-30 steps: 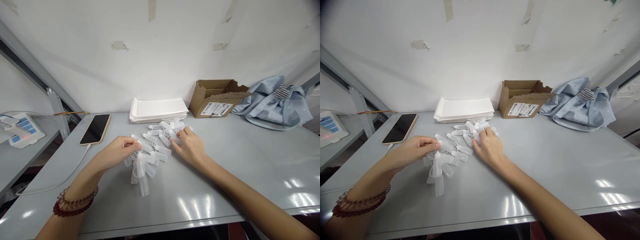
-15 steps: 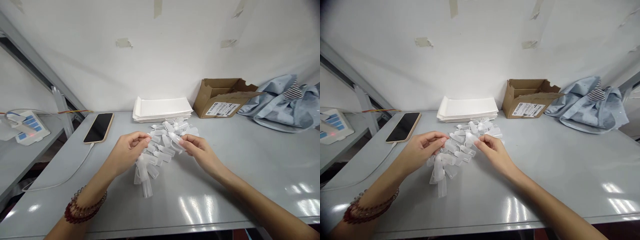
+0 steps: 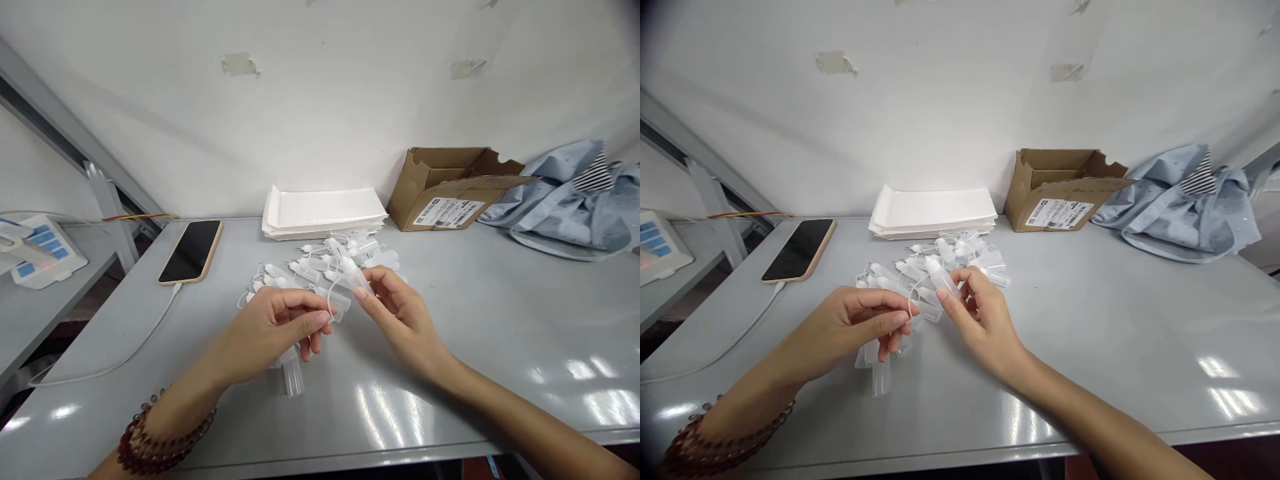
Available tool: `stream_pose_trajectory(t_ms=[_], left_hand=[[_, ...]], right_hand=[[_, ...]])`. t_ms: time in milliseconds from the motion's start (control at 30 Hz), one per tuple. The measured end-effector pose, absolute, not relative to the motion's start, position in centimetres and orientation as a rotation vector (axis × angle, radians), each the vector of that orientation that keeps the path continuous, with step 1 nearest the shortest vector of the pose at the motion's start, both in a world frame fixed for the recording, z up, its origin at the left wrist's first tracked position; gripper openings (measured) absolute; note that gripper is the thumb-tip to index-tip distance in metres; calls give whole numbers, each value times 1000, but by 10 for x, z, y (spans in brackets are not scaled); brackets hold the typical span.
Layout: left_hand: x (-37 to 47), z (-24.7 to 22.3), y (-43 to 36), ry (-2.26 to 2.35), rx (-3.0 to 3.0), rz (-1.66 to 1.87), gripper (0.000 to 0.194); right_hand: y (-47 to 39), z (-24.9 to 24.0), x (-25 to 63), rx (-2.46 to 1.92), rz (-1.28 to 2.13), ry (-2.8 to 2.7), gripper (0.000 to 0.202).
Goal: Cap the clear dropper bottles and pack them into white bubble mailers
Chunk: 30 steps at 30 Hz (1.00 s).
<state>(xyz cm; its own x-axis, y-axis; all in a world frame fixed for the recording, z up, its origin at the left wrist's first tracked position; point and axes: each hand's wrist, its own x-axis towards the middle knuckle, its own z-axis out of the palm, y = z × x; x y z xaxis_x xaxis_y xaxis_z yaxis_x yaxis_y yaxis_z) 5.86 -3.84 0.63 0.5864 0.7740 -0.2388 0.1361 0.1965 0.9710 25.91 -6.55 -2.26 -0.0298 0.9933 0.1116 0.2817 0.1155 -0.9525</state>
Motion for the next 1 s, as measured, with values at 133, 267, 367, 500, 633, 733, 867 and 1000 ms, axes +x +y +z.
stream_pose_trajectory(t_ms=[133,267,367,500,633,733,867,1000], left_hand=[[61,9,-39,901,1296,539,8],[62,11,-41,942,1283,526,7],[63,12,-42,958,1324,523,8],[63,12,-42,1003,1376,551,14],[65,9,-41,1069,1356,594,17],[66,7,-41,1064,1340,595,20],[67,7,-42,1093,1363,584,33],[68,7,-42,1083,1427,516,25]], right_hand=[[-66,-24,259,-1330,959,-1473,22],[-67,-23,259,-1361,945,-1470,23],[-68,-23,259,-1366,960,-1471,22],[-67,-24,259,-1353,972,-1435,23],[-67,-25,259,-1335,974,-1394,23],[-68,-25,259,-1327,984,-1382,22],[-69,-25,258,-1322,973,-1391,23],[-69,-24,258,-1313,953,-1396,22]])
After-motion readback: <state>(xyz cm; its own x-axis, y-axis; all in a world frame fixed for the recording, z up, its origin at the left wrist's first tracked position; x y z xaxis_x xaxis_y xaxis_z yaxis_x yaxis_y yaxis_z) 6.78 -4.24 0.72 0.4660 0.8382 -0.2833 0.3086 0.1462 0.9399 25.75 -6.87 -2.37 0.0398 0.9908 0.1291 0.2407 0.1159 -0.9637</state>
